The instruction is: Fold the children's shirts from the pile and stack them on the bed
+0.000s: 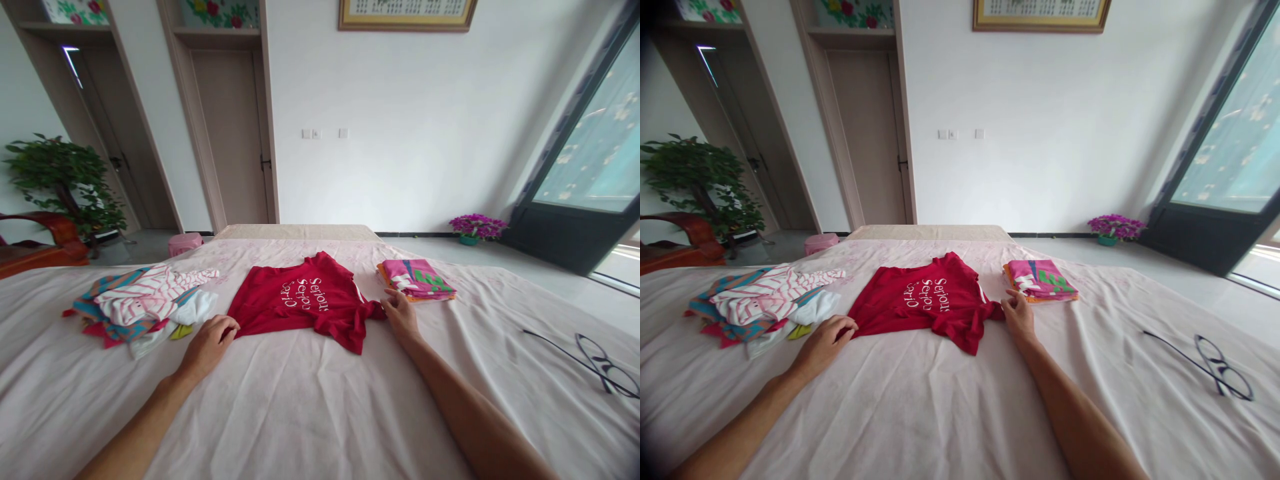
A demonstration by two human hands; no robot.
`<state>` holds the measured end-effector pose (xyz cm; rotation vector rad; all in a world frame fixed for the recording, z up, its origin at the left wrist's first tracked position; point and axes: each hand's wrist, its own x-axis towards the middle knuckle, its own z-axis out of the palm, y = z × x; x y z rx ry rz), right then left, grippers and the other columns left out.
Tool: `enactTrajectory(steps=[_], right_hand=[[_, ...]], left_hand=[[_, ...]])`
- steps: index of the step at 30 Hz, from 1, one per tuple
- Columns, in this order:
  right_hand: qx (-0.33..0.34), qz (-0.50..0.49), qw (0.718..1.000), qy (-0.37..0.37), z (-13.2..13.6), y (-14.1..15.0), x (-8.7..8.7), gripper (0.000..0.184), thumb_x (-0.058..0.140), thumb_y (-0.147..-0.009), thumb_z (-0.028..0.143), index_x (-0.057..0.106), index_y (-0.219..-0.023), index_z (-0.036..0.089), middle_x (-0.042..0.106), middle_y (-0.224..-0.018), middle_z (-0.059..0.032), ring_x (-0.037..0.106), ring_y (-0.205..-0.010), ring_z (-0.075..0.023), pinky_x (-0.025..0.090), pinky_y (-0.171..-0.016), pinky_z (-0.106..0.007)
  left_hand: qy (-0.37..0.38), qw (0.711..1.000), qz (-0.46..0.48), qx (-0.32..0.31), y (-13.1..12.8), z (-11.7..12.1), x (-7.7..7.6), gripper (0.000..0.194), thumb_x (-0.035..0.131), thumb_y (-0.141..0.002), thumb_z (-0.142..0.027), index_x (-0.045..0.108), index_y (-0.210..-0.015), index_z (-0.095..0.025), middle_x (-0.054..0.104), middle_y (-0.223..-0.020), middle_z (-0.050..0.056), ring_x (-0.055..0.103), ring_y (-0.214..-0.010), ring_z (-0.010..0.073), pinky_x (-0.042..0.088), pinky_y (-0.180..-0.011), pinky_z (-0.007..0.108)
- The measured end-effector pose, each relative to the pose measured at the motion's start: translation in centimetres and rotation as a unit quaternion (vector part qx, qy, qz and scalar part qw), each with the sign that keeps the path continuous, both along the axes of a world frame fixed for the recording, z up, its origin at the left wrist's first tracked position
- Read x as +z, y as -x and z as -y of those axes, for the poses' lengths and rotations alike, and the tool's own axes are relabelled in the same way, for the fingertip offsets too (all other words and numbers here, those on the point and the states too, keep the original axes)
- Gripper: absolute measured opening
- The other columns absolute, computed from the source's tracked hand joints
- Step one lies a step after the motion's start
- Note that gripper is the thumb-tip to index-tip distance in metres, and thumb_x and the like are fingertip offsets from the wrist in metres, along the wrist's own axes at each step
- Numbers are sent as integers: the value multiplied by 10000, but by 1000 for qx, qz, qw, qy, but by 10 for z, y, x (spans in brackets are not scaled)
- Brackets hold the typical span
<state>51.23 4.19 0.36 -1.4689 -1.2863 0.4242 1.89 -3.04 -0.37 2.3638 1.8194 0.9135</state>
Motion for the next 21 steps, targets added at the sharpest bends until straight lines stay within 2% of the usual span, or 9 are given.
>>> enactTrajectory(steps=[5,7,11,14,18,21], right_hand=[[17,-10,1000,12,2,1,4,364,545,-752,508,633,-845,168,602,-658,-11,556,-629,-178,429,-620,-292],[12,6,1000,11,3,1,5,338,546,-755,499,625,-805,174,606,-649,-14,561,-626,-181,428,-626,-296],[5,-19,1000,10,1,1,2,320,536,-753,467,630,-849,176,623,-694,-17,586,-642,-185,448,-634,-296],[6,-48,999,-2,-2,-1,-2,310,522,-711,389,631,-908,176,655,-807,-40,607,-699,-191,470,-654,-299],[13,-1,1000,2,-2,-1,-3,374,480,-599,262,664,-916,185,674,-874,-54,609,-798,-210,480,-710,-307],[61,33,997,23,1,2,-1,474,457,-544,229,693,-953,190,683,-923,-54,612,-822,-216,488,-715,-308]], left_hand=[[2,1000,3,2,0,-1,0,189,455,-868,-285,632,-909,-232,655,-987,45,590,-965,210,447,-922,369],[4,1000,3,1,0,-1,0,192,454,-870,-290,633,-908,-232,657,-988,45,591,-967,210,448,-924,369],[-1,1000,8,3,0,-1,0,222,435,-893,-325,638,-898,-236,662,-985,43,598,-966,208,451,-929,361],[-4,1000,23,11,0,-1,0,282,392,-923,-367,643,-897,-240,670,-993,41,606,-974,205,455,-929,349],[-6,998,53,42,1,-5,-3,304,389,-929,-408,626,-1008,-235,677,-1033,42,623,-982,200,477,-902,332],[-11,994,74,77,5,-15,-7,358,394,-922,-430,598,-1124,-216,672,-1077,58,643,-935,189,495,-863,319]])
